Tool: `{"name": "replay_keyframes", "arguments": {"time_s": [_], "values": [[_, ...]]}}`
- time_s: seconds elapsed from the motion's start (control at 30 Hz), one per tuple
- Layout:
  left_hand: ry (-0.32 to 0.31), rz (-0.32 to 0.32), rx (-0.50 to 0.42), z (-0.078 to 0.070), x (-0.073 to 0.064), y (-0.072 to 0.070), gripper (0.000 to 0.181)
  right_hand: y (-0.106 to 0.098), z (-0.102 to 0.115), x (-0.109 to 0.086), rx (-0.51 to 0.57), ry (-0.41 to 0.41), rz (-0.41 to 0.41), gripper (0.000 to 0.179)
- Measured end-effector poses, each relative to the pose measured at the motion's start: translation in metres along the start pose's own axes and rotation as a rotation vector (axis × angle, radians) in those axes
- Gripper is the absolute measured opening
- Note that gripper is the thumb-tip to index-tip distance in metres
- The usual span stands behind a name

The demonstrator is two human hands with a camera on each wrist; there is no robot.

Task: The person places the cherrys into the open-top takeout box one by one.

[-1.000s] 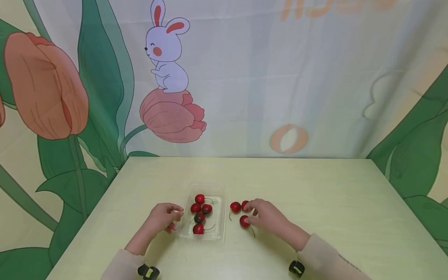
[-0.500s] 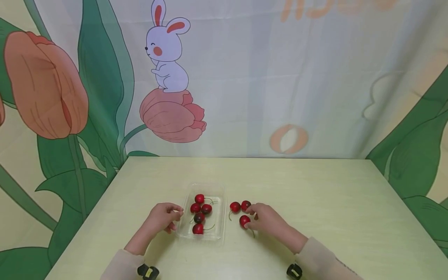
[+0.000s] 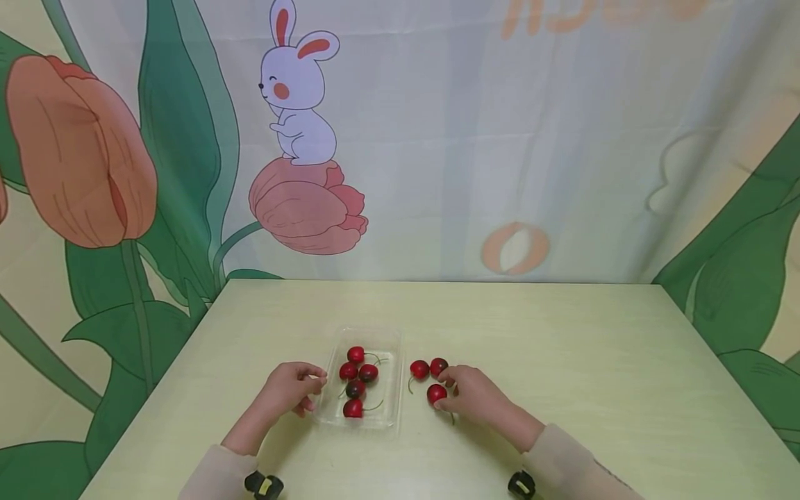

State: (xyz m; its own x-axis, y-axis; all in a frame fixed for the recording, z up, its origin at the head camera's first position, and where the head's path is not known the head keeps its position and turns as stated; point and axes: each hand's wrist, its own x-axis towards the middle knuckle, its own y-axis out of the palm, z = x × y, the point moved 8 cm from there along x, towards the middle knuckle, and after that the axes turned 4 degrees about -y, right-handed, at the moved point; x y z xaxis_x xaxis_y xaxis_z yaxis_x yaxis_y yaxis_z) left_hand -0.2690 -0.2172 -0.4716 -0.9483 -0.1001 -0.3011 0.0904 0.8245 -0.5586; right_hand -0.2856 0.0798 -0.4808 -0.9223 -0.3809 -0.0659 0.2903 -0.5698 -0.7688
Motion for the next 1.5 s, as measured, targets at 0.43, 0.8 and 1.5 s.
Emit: {"name": "replay_keyframes", "arguments": {"time_s": [0.43,0.8,1.5], "values": [[0.001,0.005,-0.012,-0.0007,-0.0016,-0.0006,0.024,0.0037,0.0020,0.0039,0.014,0.006,0.013,0.038],[0.003,0.008,-0.012,0.0002,-0.0011,-0.0008,0.023,0.0036,0.0050,0.0024,0.012,0.005,0.020,0.036],[-0.020,0.004,0.004,0.0005,-0.0015,0.0000,0.024,-0.0018,0.0052,-0.0005,0.047,0.018,0.012,0.037]]}}
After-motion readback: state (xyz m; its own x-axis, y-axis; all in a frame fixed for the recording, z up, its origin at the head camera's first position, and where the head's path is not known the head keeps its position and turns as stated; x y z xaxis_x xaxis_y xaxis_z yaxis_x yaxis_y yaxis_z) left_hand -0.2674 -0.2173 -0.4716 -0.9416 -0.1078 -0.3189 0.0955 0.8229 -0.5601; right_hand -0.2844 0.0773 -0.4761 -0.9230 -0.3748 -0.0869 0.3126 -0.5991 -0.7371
